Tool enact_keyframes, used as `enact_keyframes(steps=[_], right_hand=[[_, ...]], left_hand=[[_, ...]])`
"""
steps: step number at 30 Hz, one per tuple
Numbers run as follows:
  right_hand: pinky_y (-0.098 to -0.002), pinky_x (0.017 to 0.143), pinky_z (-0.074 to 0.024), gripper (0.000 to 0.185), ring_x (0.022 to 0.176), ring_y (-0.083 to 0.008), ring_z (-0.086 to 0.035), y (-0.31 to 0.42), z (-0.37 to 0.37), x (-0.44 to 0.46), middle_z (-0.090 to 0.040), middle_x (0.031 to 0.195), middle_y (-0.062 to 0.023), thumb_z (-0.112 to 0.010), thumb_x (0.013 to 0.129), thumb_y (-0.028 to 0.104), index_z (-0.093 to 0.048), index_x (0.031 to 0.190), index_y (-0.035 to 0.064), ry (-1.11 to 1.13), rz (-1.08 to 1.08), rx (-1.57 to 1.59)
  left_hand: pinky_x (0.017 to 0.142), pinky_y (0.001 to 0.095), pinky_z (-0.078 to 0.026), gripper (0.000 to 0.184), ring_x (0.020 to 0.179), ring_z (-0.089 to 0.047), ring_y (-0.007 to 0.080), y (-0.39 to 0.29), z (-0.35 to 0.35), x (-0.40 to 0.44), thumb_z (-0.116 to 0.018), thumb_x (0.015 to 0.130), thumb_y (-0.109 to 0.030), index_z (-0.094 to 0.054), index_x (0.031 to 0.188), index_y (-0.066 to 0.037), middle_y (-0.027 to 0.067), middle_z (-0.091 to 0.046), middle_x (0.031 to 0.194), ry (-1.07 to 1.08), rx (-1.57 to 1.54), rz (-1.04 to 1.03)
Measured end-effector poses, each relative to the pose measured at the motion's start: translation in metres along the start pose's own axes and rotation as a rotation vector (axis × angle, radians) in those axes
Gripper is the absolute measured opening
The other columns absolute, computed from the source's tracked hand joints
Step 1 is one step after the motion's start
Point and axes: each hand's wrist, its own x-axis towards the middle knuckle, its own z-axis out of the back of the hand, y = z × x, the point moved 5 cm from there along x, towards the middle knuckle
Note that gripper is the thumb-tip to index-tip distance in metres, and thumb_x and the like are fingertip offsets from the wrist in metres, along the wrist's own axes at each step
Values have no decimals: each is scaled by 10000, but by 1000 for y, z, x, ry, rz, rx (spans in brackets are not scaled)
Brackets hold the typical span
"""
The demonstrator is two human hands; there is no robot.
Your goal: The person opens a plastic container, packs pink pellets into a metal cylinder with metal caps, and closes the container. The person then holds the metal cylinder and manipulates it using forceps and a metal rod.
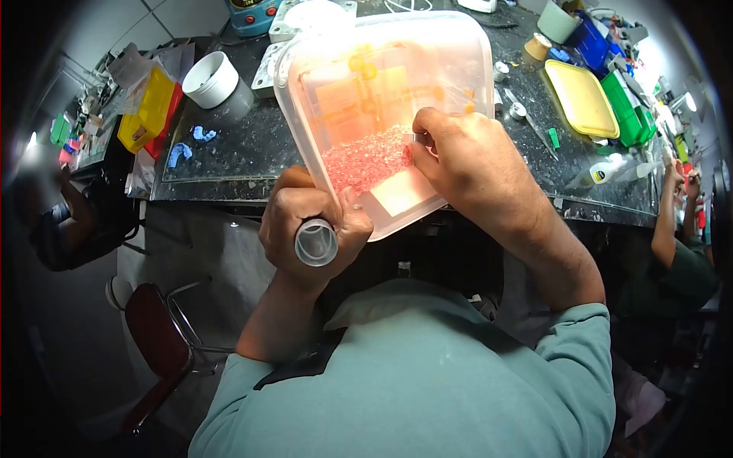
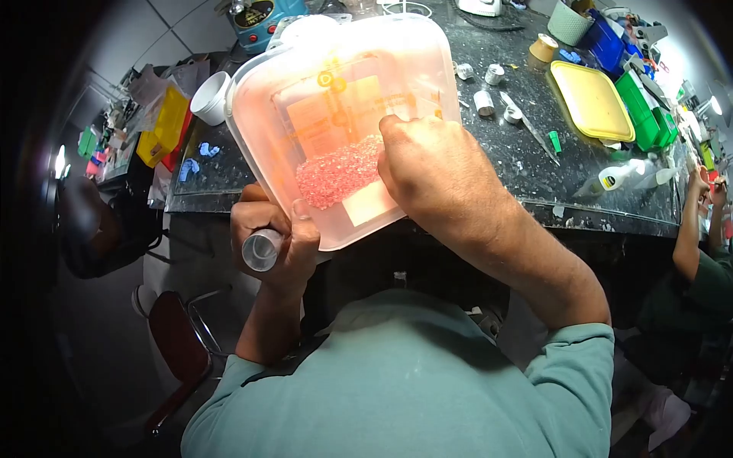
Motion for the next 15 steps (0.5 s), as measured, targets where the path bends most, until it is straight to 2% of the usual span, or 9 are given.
enact_keyframes(steps=[4, 7, 10, 13, 15], right_hand=[[-445, 723, -545, 211, 827, -384, -691, -1, -4, 0, -694, 825, -228, -661, 904, 196, -672, 933, -12, -41, 29, -34], [-412, 716, -547, 256, 796, -348, -703, 1, -6, 5, -693, 805, -223, -679, 898, 232, -698, 914, -22, -15, 39, 34], [-385, 698, -538, 301, 736, -271, -695, 0, -14, 14, -698, 777, -178, -691, 888, 264, -716, 928, -33, 223, -52, 339], [-348, 661, -529, 319, 664, -178, -652, 2, -24, 27, -683, 723, -102, -694, 900, 279, -732, 929, -36, 367, 43, 471], [-321, 626, -523, 327, 635, -143, -629, 4, -21, 36, -666, 707, -66, -691, 917, 294, -739, 915, -29, 502, -50, 472]], left_hand=[[518, 302, -470, 357, 570, -527, 179, -9, -7, 4, -764, 690, 61, -468, 828, -81, 37, -511, 669, 11, 9, -24], [511, 309, -469, 367, 561, -525, 181, -18, -12, 11, -794, 701, 39, -475, 834, -84, 31, -501, 660, 40, 32, -35], [510, 314, -471, 355, 556, -526, 182, -26, -14, 18, -802, 713, 29, -486, 827, -84, 27, -496, 655, 66, 86, -10], [518, 316, -474, 316, 554, -526, 179, -27, -14, 21, -802, 744, 1, -502, 808, -78, 27, -495, 655, 59, 139, 54], [521, 315, -473, 293, 551, -525, 177, -24, -11, 22, -802, 770, -36, -512, 790, -74, 31, -495, 655, 49, 135, 107]])
